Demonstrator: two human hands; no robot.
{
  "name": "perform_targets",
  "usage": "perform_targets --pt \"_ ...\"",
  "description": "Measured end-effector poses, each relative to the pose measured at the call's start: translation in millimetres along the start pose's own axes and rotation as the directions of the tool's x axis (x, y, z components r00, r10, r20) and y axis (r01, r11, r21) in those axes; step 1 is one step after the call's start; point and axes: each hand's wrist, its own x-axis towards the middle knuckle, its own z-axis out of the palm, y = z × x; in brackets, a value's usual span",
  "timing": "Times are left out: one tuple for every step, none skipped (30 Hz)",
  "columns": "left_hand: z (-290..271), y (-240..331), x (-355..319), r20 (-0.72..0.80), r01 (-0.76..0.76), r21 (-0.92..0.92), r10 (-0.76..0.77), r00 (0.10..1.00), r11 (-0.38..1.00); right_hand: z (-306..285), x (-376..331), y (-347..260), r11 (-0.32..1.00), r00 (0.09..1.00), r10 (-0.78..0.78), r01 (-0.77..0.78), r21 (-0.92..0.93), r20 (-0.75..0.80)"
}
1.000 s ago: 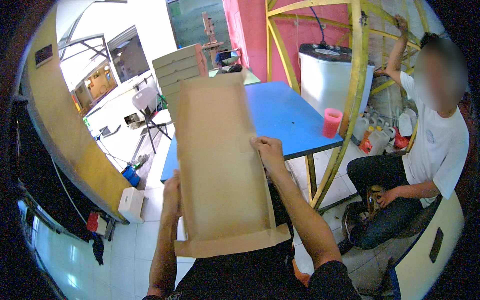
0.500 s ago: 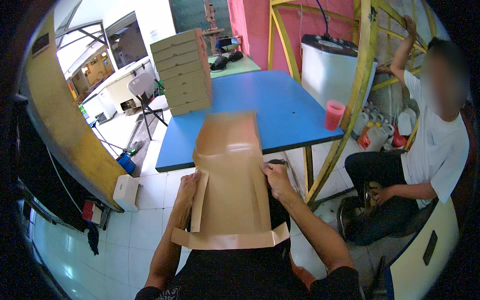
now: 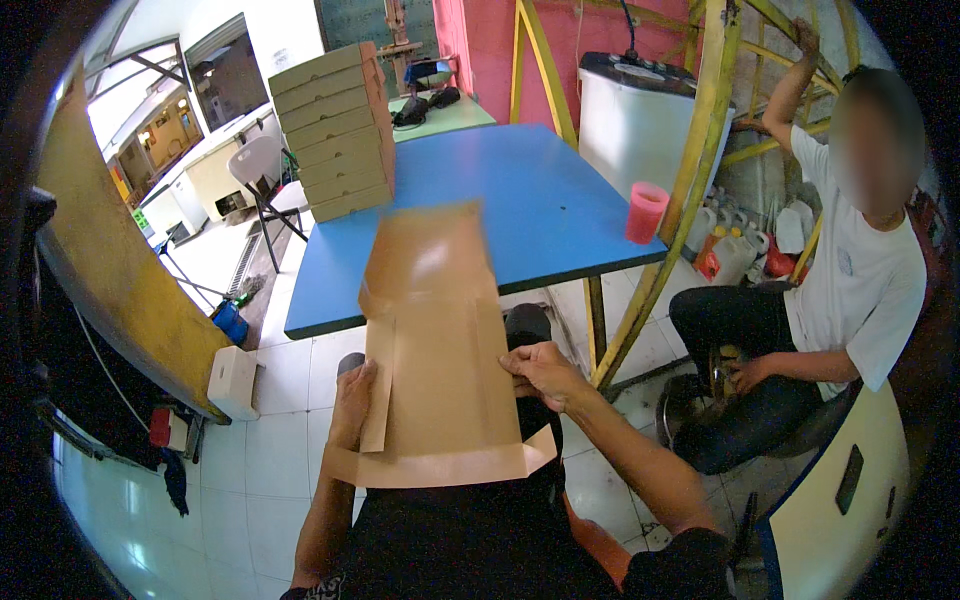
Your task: The person assembles a flat cardboard box by folding and tucking its flaps into place. After completing the assembly, the person places the finished box on top of a stack of similar boxes on a blue table.
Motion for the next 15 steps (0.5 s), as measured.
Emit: perform_targets --pt "2.8 1.6 1.5 0.029 0.051 -0.049 -0.050 0.998 0.997 -1.9 -4.9 -1.5 0.998 0.999 -0.042 0.041 -0.043 -0.028" --pt "4.5 2.3 -0.4 0.061 0.026 -0.088 -0.021 0.998 0.996 -4.6 -7.9 -3.4 0.994 0.996 -0.087 0.085 -0.068 -0.036" --pt "7.8 2.2 -2.5 0.071 0.081 -0.110 -0.074 0.995 0.991 -6.4 -10.2 -3.8 0.992 0.995 -0.097 0.094 -0.078 -0.037" --pt "9.6 1.5 -6.3 0.102 0.116 -0.155 -0.101 0.990 0.981 -8.9 -10.0 -6.0 0.989 0.990 -0.135 0.131 -0.068 -0.051" --pt "11.1 -0.1 -9.6 0.157 0.168 -0.313 -0.124 0.980 0.935 -9.4 -8.5 -6.9 0.980 0.979 -0.189 0.183 -0.085 -0.073" --pt "10.8 -2.3 -13.3 0.142 0.225 -0.297 -0.190 0.971 0.928 -10.0 -6.6 -8.8 0.973 0.973 -0.220 0.214 -0.084 -0.070" --pt "9.2 -5.3 -17.0 0.145 0.261 -0.302 -0.226 0.963 0.917 -9.2 -5.6 -8.7 0.976 0.976 -0.206 0.200 -0.082 -0.076" --pt "6.5 -8.0 -18.7 0.145 0.292 -0.308 -0.258 0.955 0.906 -7.8 -4.9 -9.3 0.979 0.978 -0.194 0.188 -0.080 -0.079" --pt "1.5 -10.6 -20.4 0.179 0.181 -0.192 -0.146 0.973 0.965 -6.0 -5.8 -8.5 0.987 0.983 -0.144 0.134 -0.090 -0.110" --pt "-1.7 -12.8 -18.3 0.189 0.092 -0.178 -0.058 0.980 0.980 -3.7 -7.3 -7.5 0.991 0.990 -0.124 0.121 -0.047 -0.065" --pt "-5.2 -14.8 -17.0 0.165 0.063 -0.137 -0.040 0.986 0.988 -2.6 -11.7 -5.3 0.998 0.997 -0.064 0.064 -0.016 -0.050" --pt "-7.7 -15.7 -13.9 0.102 0.089 -0.062 -0.083 0.991 0.994 -0.7 -14.8 -3.0 0.998 0.999 -0.027 0.026 0.056 0.025" --pt "-7.9 -16.2 -11.0 0.098 0.051 -0.093 -0.041 0.994 0.994 -1.3 -19.4 -1.3 1.000 0.998 0.022 -0.020 -0.021 0.059" --pt "-9.0 -15.4 -8.2 0.093 0.002 -0.081 0.005 0.996 0.997 -1.9 -22.3 0.4 0.995 0.997 0.027 -0.019 -0.102 0.072" --pt "-9.1 -14.0 -6.3 0.086 0.004 -0.055 0.001 0.996 0.998 -3.5 -24.8 1.6 0.989 0.993 0.021 -0.004 -0.148 0.117"
